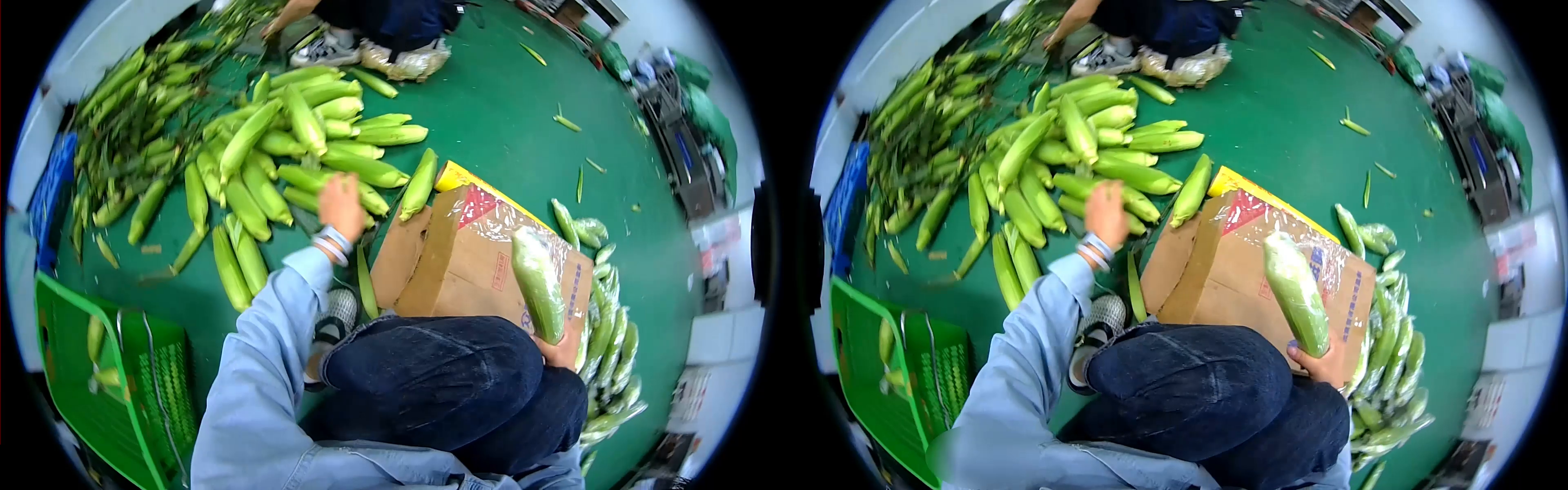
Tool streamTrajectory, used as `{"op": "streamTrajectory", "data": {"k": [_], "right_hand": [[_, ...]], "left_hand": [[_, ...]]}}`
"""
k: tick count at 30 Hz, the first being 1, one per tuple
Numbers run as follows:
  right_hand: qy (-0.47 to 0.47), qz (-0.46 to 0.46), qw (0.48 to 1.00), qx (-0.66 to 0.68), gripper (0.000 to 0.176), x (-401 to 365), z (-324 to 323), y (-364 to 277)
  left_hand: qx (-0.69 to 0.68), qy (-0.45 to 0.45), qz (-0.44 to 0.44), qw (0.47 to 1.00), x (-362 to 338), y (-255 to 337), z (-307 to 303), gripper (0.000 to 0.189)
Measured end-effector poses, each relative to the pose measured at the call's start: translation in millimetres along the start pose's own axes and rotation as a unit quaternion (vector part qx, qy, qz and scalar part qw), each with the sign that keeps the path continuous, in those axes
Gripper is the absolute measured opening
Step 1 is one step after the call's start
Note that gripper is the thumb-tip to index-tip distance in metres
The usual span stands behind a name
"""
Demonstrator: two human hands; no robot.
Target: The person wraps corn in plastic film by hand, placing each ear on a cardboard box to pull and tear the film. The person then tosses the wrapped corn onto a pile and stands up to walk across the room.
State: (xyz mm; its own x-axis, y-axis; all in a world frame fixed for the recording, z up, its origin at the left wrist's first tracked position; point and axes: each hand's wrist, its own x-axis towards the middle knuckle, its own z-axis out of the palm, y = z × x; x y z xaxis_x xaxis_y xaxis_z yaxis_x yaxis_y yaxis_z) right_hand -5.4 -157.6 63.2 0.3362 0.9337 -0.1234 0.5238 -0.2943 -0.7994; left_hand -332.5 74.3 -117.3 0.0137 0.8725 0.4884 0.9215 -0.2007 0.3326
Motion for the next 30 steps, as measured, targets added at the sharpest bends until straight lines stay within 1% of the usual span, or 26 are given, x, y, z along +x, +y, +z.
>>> {"op": "streamTrajectory", "data": {"k": [1, 2, 3, 4, 5, 6, 7, 8, 9, 10, 11, 12, 14, 16, 17, 18, 19, 20, 21, 22, 24, 25, 26, 27, 28, 30], "right_hand": [[-0.027, 0.06, 0.997, 0.048, 0.05, 0.5, -2.6, -6.3], [-0.027, 0.063, 0.996, 0.059, 0.053, 3.5, -5.6, 12.5], [-0.043, 0.021, 0.999, 0.016, 0.055, 7.1, -8.9, 15.3], [-0.042, -0.043, 0.995, -0.082, 0.054, 9.4, -14.5, 17.4], [0.0, -0.072, 0.997, 0.003, 0.056, 6.9, -13.5, 12.8], [0.029, -0.069, 0.996, -0.054, 0.057, 6.9, -16.0, 14.5], [0.057, -0.038, 0.998, 0.01, 0.058, 2.5, -19.5, 16.5], [0.155, -0.116, 0.981, 0.008, 0.057, 4.9, -18.4, 36.9], [0.207, -0.09, 0.974, 0.031, 0.057, 0.5, -22.3, 45.8], [0.264, -0.097, 0.958, 0.054, 0.058, -6.9, -29.5, 49.7], [0.321, -0.067, 0.942, 0.074, 0.057, -17.7, -36.4, 54.3], [0.34, -0.053, 0.936, 0.071, 0.057, -30.6, -37.4, 72.1], [0.526, -0.039, 0.837, 0.147, 0.052, -49.5, -32.1, 107.5], [0.59, 0.054, 0.774, 0.225, 0.046, -82.1, -31.9, 139.6], [0.633, 0.062, 0.729, 0.253, 0.046, -98.1, -31.8, 161.3], [0.682, 0.111, 0.693, 0.206, 0.045, -114.8, -32.4, 178.6], [0.716, 0.121, 0.669, 0.156, 0.046, -131.2, -30.6, 197.0], [0.703, 0.175, 0.669, 0.164, 0.049, -152.9, -25.4, 215.7], [0.712, 0.172, 0.643, 0.223, 0.05, -169.2, -17.2, 228.8], [0.742, 0.167, 0.644, 0.076, 0.046, -184.9, -5.3, 239.0], [0.721, 0.226, 0.644, 0.124, 0.051, -216.1, 15.5, 242.7], [0.721, 0.228, 0.641, 0.128, 0.051, -222.1, 21.2, 247.6], [0.732, 0.256, 0.619, 0.121, 0.052, -226.7, 28.7, 256.1], [0.741, 0.285, 0.598, 0.113, 0.053, -232.0, 36.2, 266.6], [0.737, 0.287, 0.601, 0.116, 0.053, -233.9, 38.8, 282.3], [0.765, 0.299, 0.564, 0.09, 0.055, -223.3, 40.2, 315.9]], "left_hand": [[0.031, 0.029, 0.012, 0.999, 15.3, -30.1, 17.8, 0.033], [0.079, -0.034, 0.018, 0.996, 24.4, -54.9, 22.0, 0.032], [0.129, -0.091, 0.047, 0.986, 31.3, -67.7, 16.3, 0.033], [0.08, -0.172, 0.078, 0.979, 37.5, -87.9, 16.3, 0.038], [0.125, -0.161, 0.124, 0.971, 30.7, -114.0, 32.5, 0.044], [0.106, -0.215, 0.107, 0.965, 40.7, -134.1, 51.9, 0.048], [0.065, -0.219, 0.138, 0.964, 45.6, -139.1, 53.6, 0.051], [0.119, -0.2, 0.191, 0.953, 46.8, -126.8, 38.8, 0.06], [0.044, -0.125, 0.261, 0.956, 53.1, -172.6, 80.5, 0.07], [0.047, -0.237, 0.193, 0.951, 61.1, -139.7, 50.4, 0.074], [0.099, -0.283, 0.094, 0.949, 61.8, -115.3, 31.2, 0.084], [0.068, -0.221, 0.119, 0.966, 60.0, -122.3, 39.3, 0.084], [-0.133, -0.22, 0.024, 0.966, 61.1, -98.6, 25.4, 0.071], [-0.203, -0.148, 0.028, 0.968, 68.9, -72.4, 5.3, 0.068], [-0.199, -0.153, 0.029, 0.968, 73.8, -64.0, 3.1, 0.068], [-0.255, -0.14, 0.019, 0.956, 83.7, -59.0, 4.5, 0.066], [-0.308, -0.127, 0.008, 0.943, 92.4, -51.4, 0.5, 0.064], [-0.301, -0.131, 0.012, 0.945, 93.8, -23.5, -17.9, 0.064], [-0.367, -0.223, -0.06, 0.901, 91.0, 19.6, -43.4, 0.059], [-0.425, -0.31, -0.133, 0.84, 90.1, 50.3, -58.1, 0.053], [-0.495, -0.35, -0.191, 0.772, 89.0, 72.4, -56.7, 0.042], [-0.489, -0.394, -0.215, 0.748, 89.9, 98.7, -72.5, 0.039], [-0.479, -0.438, -0.238, 0.723, 91.4, 125.4, -87.7, 0.037], [-0.488, -0.439, -0.223, 0.72, 98.0, 135.8, -81.4, 0.034], [-0.499, -0.437, -0.211, 0.718, 101.7, 143.7, -74.1, 0.031], [-0.511, -0.415, -0.119, 0.743, 94.7, 182.9, -79.7, 0.03]]}}
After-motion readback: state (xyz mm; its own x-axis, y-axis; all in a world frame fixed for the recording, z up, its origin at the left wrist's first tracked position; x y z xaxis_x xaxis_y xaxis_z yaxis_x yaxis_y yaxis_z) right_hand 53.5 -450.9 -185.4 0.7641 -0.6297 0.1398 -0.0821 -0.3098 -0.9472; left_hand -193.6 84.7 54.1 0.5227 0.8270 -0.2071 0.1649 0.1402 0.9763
